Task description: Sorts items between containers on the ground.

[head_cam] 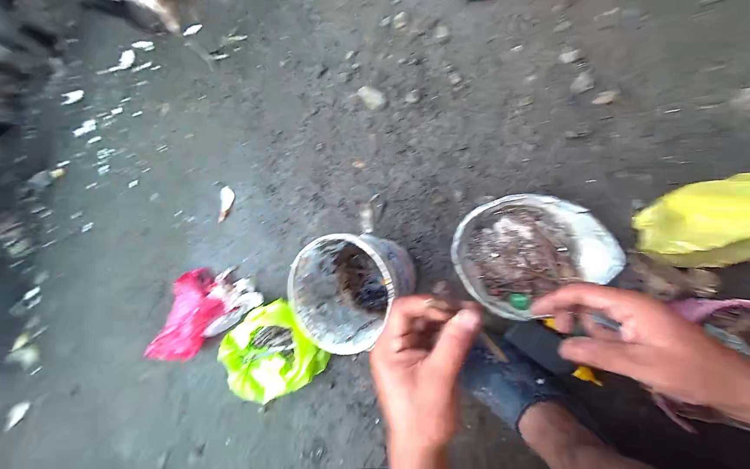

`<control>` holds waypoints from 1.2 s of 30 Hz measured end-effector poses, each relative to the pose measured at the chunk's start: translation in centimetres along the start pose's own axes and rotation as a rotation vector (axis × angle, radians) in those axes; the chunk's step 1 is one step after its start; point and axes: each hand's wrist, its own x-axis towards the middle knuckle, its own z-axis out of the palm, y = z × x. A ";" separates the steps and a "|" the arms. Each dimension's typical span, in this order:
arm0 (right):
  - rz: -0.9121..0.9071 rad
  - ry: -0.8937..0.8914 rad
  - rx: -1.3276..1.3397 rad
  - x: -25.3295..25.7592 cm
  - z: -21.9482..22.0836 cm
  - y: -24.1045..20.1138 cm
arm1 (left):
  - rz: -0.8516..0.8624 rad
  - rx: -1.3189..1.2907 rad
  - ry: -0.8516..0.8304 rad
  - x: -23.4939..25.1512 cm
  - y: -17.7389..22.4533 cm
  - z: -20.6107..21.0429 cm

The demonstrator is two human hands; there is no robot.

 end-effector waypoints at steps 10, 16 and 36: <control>0.354 -0.052 -0.943 2.9 -4.6 5.2 | -0.434 0.556 0.843 0.0 -4.3 -33.7; 0.541 -0.194 -1.122 3.1 -2.3 4.5 | -0.651 0.299 0.999 -2.1 -8.9 -38.3; 0.378 -0.146 -0.845 1.8 -3.0 4.4 | -0.372 -0.190 0.821 -2.2 -7.4 -22.8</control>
